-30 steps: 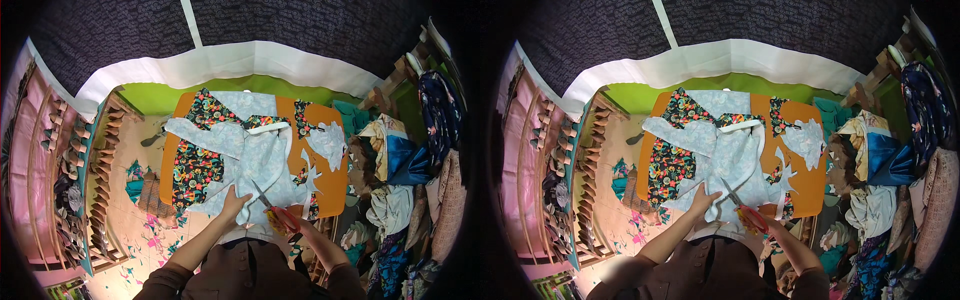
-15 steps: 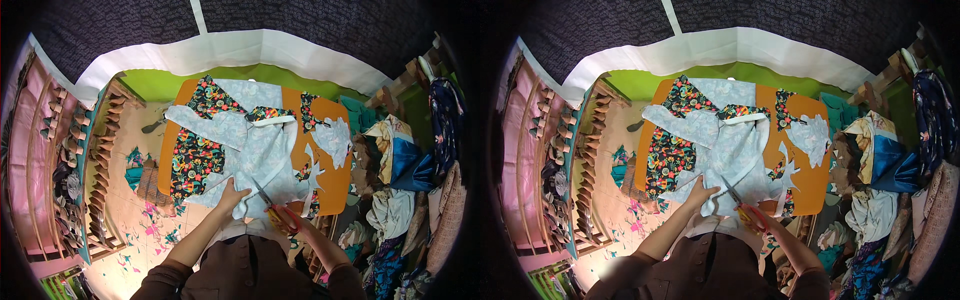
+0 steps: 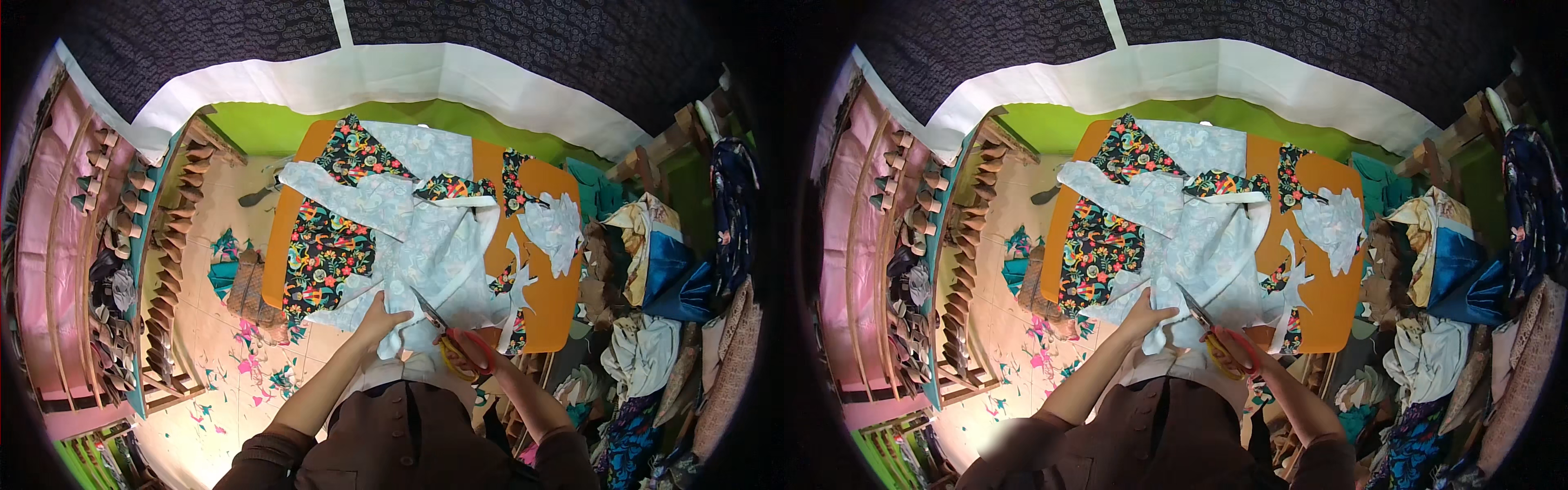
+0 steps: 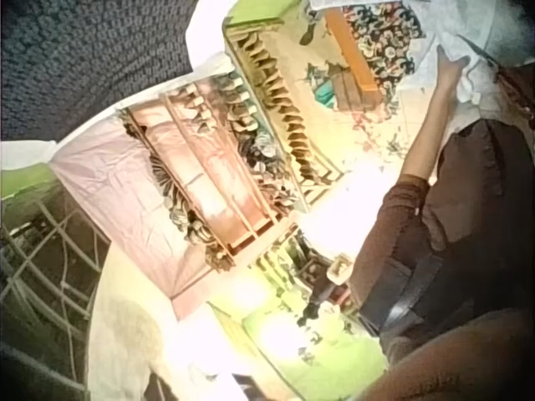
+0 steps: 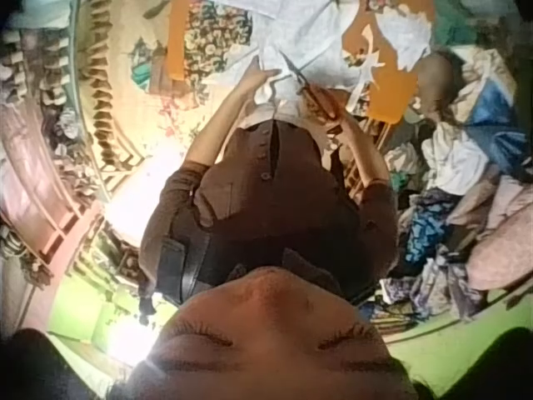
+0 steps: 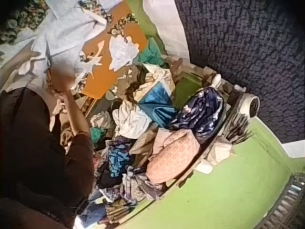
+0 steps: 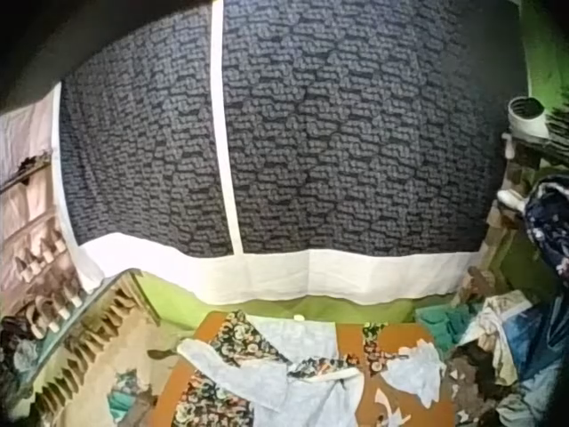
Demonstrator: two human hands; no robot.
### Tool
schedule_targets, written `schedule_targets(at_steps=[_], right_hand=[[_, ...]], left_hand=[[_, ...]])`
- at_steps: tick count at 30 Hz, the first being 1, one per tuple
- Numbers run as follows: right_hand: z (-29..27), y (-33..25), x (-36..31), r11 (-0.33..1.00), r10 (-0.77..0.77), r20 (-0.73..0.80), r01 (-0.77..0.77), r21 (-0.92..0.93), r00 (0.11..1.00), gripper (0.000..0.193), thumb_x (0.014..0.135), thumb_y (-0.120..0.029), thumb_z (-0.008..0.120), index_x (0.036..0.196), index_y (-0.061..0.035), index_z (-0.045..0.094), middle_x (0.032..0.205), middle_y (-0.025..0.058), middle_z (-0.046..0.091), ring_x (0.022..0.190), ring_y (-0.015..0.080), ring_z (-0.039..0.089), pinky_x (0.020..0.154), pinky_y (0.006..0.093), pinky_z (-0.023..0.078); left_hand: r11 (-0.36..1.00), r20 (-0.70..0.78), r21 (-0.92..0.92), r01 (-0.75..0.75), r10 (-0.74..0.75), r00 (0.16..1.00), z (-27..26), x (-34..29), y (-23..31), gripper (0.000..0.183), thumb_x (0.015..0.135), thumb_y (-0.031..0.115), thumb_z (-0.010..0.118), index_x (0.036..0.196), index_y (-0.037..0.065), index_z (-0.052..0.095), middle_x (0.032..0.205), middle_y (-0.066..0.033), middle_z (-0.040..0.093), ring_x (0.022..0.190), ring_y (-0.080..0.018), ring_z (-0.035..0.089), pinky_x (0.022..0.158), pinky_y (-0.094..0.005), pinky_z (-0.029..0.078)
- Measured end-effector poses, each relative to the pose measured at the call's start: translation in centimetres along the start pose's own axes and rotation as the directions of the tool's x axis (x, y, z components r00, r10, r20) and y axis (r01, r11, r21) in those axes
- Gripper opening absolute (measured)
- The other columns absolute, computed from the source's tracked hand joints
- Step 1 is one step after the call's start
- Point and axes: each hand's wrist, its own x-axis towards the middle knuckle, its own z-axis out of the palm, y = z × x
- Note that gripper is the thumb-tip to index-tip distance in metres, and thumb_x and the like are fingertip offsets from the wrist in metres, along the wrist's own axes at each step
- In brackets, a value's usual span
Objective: Cutting pattern pieces from floral and light-colored fabric using scissors.
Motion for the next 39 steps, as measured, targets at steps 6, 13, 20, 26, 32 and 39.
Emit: schedule_targets(at_steps=[6, 13, 20, 26, 32, 39], right_hand=[[0.1, 0.9, 1.1, 0.992, -0.121, 0.017, 0.12, 0.045, 0.993, 0.07, 0.076, -0.065, 0.036, 0.117, -0.0079, 0.041, 0.07, -0.0021, 0.039, 0.051, 0.0051, 0.034, 0.045, 0.0179, 0.03], [1.3, 0.0, 1.3, 0.99, -0.14, -0.01, 0.14, 0.028, 0.99, 0.068, 0.078, -0.062, 0.037, 0.119, -0.008, 0.04, 0.072, -0.0025, 0.039, 0.052, 0.0045, 0.033, 0.045, 0.0179, 0.029], [1.9, -1.0, 0.4, 0.995, -0.043, -0.119, 0.033, -0.089, 0.992, 0.061, 0.08, -0.06, 0.037, 0.111, -0.0084, 0.045, 0.068, -0.0044, 0.036, 0.048, 0.0014, 0.027, 0.042, 0.016, 0.025], [2.3, -1.7, -0.1, 0.988, -0.068, -0.132, 0.048, -0.148, 0.989, 0.058, 0.08, -0.059, 0.039, 0.107, -0.0087, 0.047, 0.066, -0.0058, 0.035, 0.046, 0.0, 0.028, 0.041, 0.014, 0.024], [1.8, -1.4, 0.2, 0.981, -0.078, -0.148, 0.05, -0.189, 0.986, 0.053, 0.083, -0.055, 0.038, 0.106, -0.0083, 0.048, 0.065, -0.0049, 0.036, 0.045, 0.0017, 0.031, 0.038, 0.0165, 0.026], [2.4, -0.4, 1.1, 0.98, -0.197, 0.021, 0.196, 0.035, 0.98, 0.062, 0.079, -0.06, 0.038, 0.115, -0.0094, 0.041, 0.071, -0.0033, 0.037, 0.053, 0.0029, 0.034, 0.044, 0.0167, 0.029]], left_hand=[[0.998, 0.063, 0.065, -0.022, 0.018, 0.998, 0.2, -0.8, 0.5, 0.071, 0.066, 0.008, 0.069, 0.122, -0.004, 0.028, 0.108, -0.0147, 0.049, 0.097, -0.021, 0.05, 0.084, -0.0298, 0.041], [1.0, 0.133, 0.005, 0.0, -0.001, 0.991, -0.5, -0.5, 0.2, 0.074, 0.066, 0.008, 0.069, 0.124, -0.004, 0.026, 0.115, -0.0162, 0.046, 0.103, -0.0216, 0.048, 0.087, -0.0312, 0.039], [0.999, 0.114, 0.029, -0.02, 0.016, 0.993, -0.7, -0.5, 0.0, 0.076, 0.064, 0.008, 0.07, 0.125, -0.005, 0.025, 0.116, -0.0162, 0.045, 0.105, -0.0225, 0.047, 0.089, -0.0312, 0.038], [0.999, 0.12, 0.03, -0.041, 0.037, 0.992, -1.0, -0.5, -0.2, 0.066, 0.068, 0.009, 0.067, 0.122, -0.004, 0.031, 0.114, -0.0143, 0.047, 0.103, -0.0202, 0.047, 0.087, -0.0305, 0.039], [0.992, 0.092, -0.124, -0.012, 0.024, 0.995, -0.6, 0.0, 0.6, 0.037, 0.078, 0.019, 0.062, 0.106, -0.001, 0.049, 0.096, -0.0075, 0.057, 0.086, -0.0144, 0.055, 0.075, -0.0266, 0.044], [0.97, -0.074, -0.21, -0.12, 0.107, 0.992, 0.3, 0.8, -0.8, 0.025, 0.082, 0.02, 0.057, 0.099, 0.001, 0.054, 0.084, -0.0044, 0.06, 0.07, -0.011, 0.056, 0.061, -0.025, 0.045]])
